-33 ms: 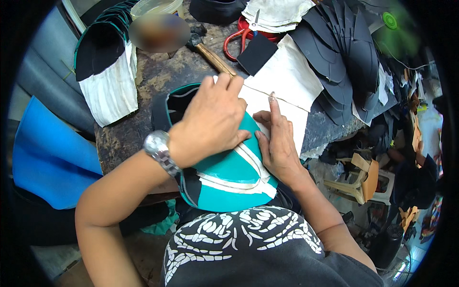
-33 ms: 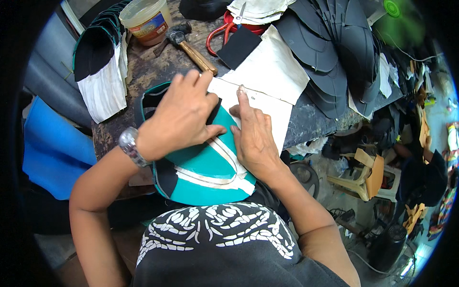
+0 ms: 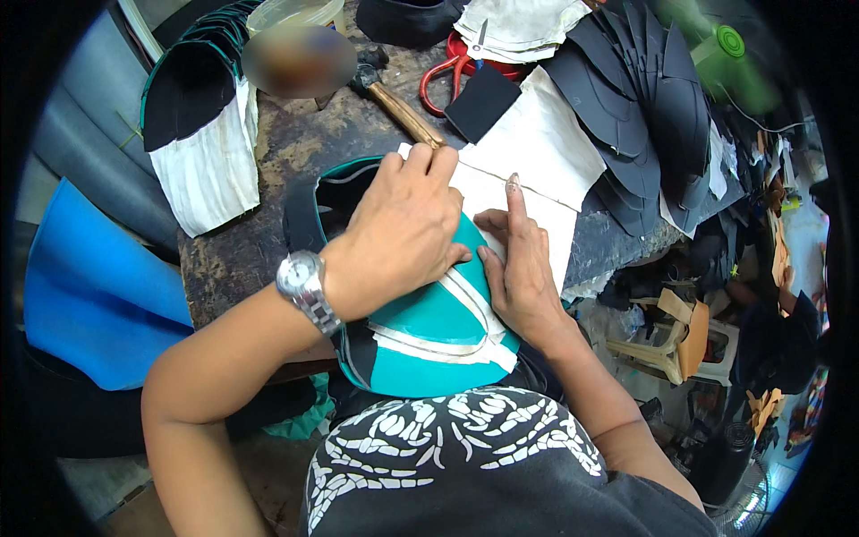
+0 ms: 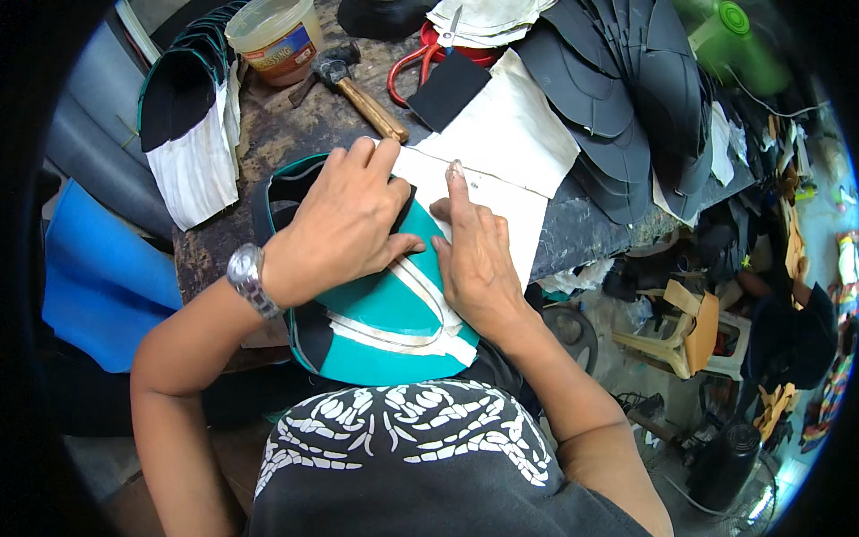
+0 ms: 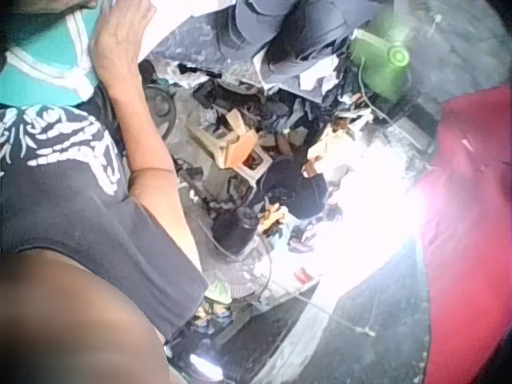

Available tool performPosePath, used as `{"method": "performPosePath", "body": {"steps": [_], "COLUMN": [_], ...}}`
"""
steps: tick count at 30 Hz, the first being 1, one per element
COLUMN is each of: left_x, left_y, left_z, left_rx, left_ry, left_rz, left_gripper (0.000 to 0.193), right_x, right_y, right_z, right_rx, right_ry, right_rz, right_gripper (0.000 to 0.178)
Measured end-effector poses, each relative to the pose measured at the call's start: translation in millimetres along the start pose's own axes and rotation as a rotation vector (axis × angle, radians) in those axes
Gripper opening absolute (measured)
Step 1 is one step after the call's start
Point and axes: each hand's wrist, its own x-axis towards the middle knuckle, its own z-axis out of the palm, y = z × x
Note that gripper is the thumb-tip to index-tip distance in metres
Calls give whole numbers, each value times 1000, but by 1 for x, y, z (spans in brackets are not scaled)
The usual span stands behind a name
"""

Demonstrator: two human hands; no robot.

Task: The person assembles shoe components by hand, using a hammer to press black foam pieces onto a green shoe base. They repeatedly pick up foam pieces, align them, and tap them into place, then trim excess material with scissors.

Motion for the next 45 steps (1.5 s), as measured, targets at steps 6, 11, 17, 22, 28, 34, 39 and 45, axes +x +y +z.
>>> {"method": "performPosePath", "body": {"steps": [6, 11, 17, 22, 28, 34, 39, 45], "left_x": [-12, -16, -9, -3, 3, 6, 10, 13], "left_y": [1, -8, -40, -47, -51, -51, -59, -65], "left_z": [2, 4, 2, 1, -6, -6, -6, -8], "left_rx": [19, -126, -385, -427, -479, -514, -567, -642], "left_ry": [-52, -129, -240, -253, -305, -317, -330, -387], "left_rz": [-17, -16, 9, 0, -64, -177, -208, -197], "left_gripper": [17, 13, 14, 13, 21, 22, 20, 18], "right_x": [2, 2, 3, 3, 6, 19, 10, 19], "right_y": [1, -1, 2, 1, -5, -5, -17, -5], "right_z": [0, -1, 1, -2, -8, -5, -7, -8], "right_rx": [-94, -157, -228, -257, -241, -308, -353, -452], "right_ry": [-47, -71, -90, -125, -225, -256, -298, -236], "right_rz": [-16, -15, -60, -65, -56, -34, -66, -140], "right_gripper": [88, 83, 81, 76, 67, 58, 59, 63]}}
